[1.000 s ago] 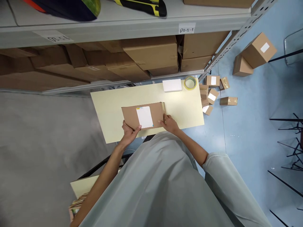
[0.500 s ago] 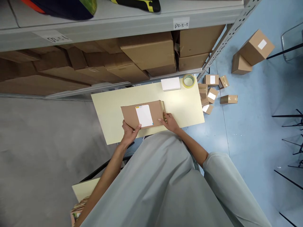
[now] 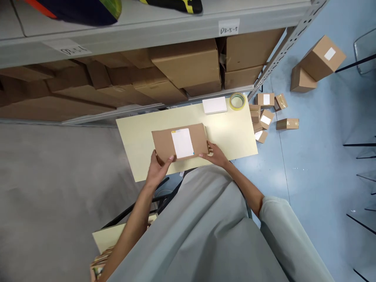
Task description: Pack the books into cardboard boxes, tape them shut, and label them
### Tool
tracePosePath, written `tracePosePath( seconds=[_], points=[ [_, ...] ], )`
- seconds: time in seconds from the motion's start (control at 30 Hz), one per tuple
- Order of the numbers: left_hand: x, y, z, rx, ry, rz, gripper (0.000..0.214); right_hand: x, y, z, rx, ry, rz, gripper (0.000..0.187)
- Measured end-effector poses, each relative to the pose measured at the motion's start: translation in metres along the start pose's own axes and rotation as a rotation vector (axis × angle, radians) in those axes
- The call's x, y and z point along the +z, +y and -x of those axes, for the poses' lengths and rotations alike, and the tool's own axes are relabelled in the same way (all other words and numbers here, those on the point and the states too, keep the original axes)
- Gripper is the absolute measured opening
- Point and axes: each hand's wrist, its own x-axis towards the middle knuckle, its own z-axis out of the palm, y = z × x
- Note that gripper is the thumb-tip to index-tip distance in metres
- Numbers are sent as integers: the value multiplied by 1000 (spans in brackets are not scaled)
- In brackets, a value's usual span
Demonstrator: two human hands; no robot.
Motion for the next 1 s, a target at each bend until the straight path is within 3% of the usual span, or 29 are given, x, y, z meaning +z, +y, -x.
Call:
tracePosePath(
  seconds=[0.1,0.23,0.33,0.5,0.63,0.7,0.83,0.9,1.0],
  points=[
    [-21,22,6,-15,118,-27,110,-13,-21,11,-88,64,42,89],
    [-32,47,3,94,155,-17,74,-22,-51,19,-94,252,160,64],
    [-19,51,-7,105,175,-47,61,-20,-62,13,-62,306,317,66],
    [7,33,-22,32,167,-152,60,-11,-55,-5,-17,273,529,72],
    [26,35,-8,178,210,-220,75,6,-62,-4,-110,357,671,69],
    [41,44,5,311,171,-252,80,18,-70,0,-243,295,728,65],
    [69,53,25,515,-161,-299,79,35,-79,6,-422,-70,718,59],
    [71,49,25,538,-269,-324,83,35,-77,5,-431,-164,699,59],
    [56,38,17,530,-312,-370,85,22,-73,3,-427,-176,710,62]
  ],
)
